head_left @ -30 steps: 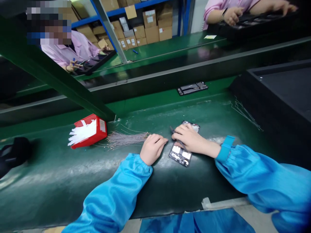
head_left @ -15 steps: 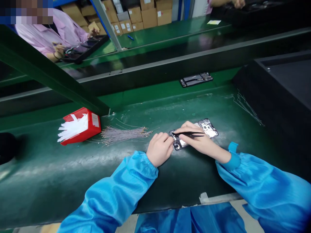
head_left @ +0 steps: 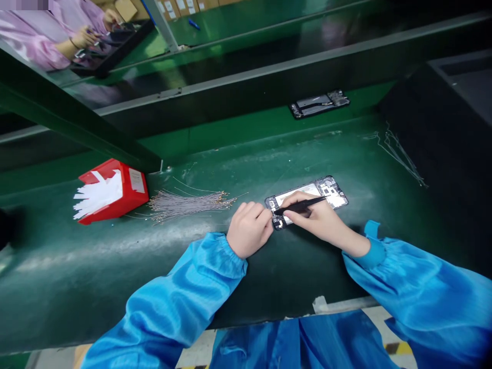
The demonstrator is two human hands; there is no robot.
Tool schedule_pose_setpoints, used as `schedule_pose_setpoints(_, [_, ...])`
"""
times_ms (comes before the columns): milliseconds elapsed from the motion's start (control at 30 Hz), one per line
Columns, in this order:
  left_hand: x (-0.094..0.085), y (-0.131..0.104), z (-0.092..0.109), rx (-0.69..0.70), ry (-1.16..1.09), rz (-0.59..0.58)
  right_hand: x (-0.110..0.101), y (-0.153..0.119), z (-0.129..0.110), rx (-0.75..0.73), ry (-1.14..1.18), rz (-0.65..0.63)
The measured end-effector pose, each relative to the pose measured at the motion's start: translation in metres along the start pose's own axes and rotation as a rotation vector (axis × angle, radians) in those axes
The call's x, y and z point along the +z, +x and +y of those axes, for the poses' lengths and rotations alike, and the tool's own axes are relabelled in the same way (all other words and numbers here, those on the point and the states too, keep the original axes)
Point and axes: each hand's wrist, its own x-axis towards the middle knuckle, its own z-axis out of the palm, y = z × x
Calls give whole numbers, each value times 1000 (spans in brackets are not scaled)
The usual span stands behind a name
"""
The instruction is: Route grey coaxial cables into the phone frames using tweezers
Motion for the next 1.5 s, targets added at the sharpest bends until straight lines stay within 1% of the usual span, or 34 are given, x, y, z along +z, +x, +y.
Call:
schedule_pose_setpoints(300, [-1,-1,-1,11,-17,19,-2,0,-1,19,-20,-17])
schedule_pose_setpoints(400, [-1,-1,-1,14,-7,23,-2,0,1,5,-21,-31])
schedule_pose_setpoints(833, [0,-2,-1,16,-4,14,-1,3,-2,28,5,-33])
schedule_pose_setpoints(1133, [1,-2,-1,41,7,10,-1,3,0,38,-7,-41])
schedule_pose_setpoints(1233, [0,-2,-1,46,20,14,0,1,0,-28,-34,-48])
schedule_pose_setpoints(1367, [0,-1,1,46,27,12,2,-3,-3,-187,-99,-100])
schedule_pose_setpoints(1500, [-1,0,2,34,6,-20,8,-2,-8,-236,-162,-144])
